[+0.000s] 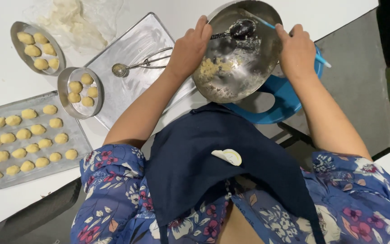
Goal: Shaping pastry dough into small balls and placing them on baking trays.
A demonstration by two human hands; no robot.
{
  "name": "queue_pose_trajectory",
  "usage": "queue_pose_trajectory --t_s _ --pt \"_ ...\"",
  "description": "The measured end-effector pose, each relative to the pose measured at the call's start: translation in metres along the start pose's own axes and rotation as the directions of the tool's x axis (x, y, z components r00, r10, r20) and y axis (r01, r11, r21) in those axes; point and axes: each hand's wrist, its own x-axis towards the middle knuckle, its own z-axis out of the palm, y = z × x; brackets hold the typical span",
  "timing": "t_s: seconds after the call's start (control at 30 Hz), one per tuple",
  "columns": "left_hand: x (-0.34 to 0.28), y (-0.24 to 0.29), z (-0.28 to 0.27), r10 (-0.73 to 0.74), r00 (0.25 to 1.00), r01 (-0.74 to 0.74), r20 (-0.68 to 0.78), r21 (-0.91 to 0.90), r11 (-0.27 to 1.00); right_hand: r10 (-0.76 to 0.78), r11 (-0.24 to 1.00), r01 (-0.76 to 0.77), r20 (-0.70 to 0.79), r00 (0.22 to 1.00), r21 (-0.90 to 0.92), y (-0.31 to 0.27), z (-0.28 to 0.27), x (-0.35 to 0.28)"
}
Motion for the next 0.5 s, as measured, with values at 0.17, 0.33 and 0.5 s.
queue_pose_trajectory --t_s 0.17,0.33,0.5 --pt "0.008 0.005 -0.003 -0.008 1.000 0.008 0.027 0.001 1.000 0.063 0.996 -0.082 0.393 0.917 0.030 -0.018 0.025 -0.046" --pt "0.012 0.013 -0.004 -0.019 0.999 0.020 0.030 -0.026 0.999 -0.020 0.947 -0.201 0.669 0.743 0.252 -0.029 0.002 -0.047" --pt "0.024 0.018 0.001 0.019 1.000 -0.020 0.011 0.062 0.998 0.074 0.995 -0.078 0.061 0.995 0.070 0.022 0.005 -0.029"
